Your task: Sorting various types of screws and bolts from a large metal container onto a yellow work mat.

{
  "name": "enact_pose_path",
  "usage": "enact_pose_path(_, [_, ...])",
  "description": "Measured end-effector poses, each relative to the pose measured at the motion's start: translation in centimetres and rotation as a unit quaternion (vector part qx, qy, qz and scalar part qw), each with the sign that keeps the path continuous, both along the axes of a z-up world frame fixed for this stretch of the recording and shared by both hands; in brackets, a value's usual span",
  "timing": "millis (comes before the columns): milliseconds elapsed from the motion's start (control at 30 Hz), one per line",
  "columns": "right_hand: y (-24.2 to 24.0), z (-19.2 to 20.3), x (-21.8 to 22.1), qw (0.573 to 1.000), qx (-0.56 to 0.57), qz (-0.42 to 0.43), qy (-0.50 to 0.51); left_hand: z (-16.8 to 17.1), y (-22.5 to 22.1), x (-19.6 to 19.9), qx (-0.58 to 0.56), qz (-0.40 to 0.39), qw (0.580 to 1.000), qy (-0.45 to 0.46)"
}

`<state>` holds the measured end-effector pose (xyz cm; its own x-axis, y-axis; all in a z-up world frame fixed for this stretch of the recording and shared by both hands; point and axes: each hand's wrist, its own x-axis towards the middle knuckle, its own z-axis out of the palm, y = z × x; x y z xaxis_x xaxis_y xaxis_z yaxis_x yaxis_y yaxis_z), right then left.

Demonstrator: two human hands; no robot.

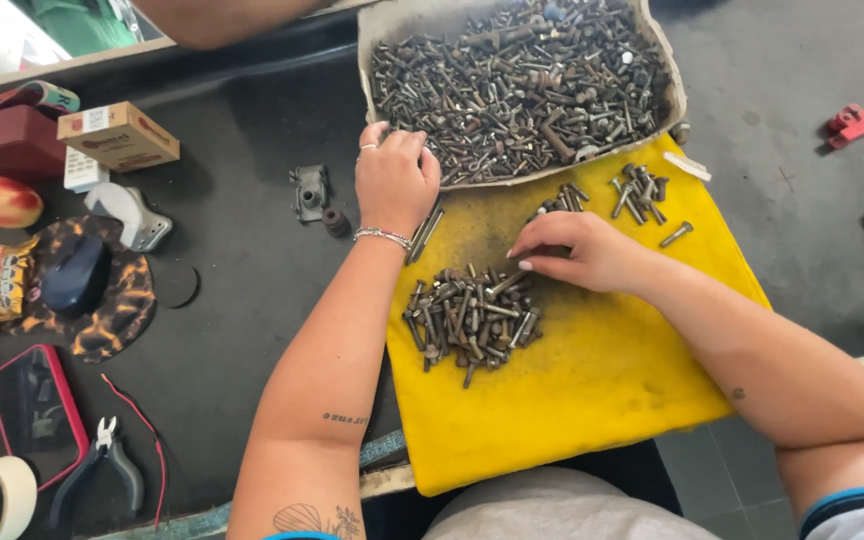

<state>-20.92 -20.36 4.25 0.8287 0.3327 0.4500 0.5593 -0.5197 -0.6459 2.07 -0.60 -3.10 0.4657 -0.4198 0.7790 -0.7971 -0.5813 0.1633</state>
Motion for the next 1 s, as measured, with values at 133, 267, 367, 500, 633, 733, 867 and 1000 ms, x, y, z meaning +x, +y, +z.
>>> enact_pose_path(133, [0.3, -0.1, 0.0, 0.994, -0.083, -0.034, -0.058, 0.0, -0.1, 0.1, 0.003, 0.005, 1.0, -0.002])
enact_pose_path(267, [0.7, -1.5, 0.7, 0.971, -0.179, -0.042, -0.154, -0.5, -0.5, 0.8, 0.01, 0.009, 1.0, -0.005])
enact_pose_path(367, [1.3, -2.3, 0.7, 0.972, -0.172, -0.034, -0.157, -0.9, 0.1, 0.5, 0.026, 0.024, 0.999, 0.005])
enact_pose_path(500, [0.8, -2.4, 0.8, 0.973, -0.157, -0.055, -0.158, 1.3, 0.5, -0.8, 0.038, 0.046, 0.998, 0.019])
enact_pose_path(633, [0.3, -1.9, 0.6, 0.976, -0.194, -0.051, -0.081, 4.8, 1.2, -3.0, 0.106, 0.071, 0.987, 0.102])
enact_pose_path(733, [-0.3, -2.2, 0.9, 0.977, -0.189, -0.046, -0.088, 5.6, 1.6, -2.7, 0.11, 0.107, 0.984, 0.088])
enact_pose_path(867, [-0.4, -1.8, 0.8, 0.978, -0.185, -0.032, -0.087, 5.5, 2.3, -2.5, 0.092, 0.122, 0.975, 0.158])
enact_pose_path(1000, [0.1, -1.1, 0.3, 0.98, -0.173, -0.022, -0.091, 5.3, 2.1, -2.5, 0.091, 0.138, 0.956, 0.242])
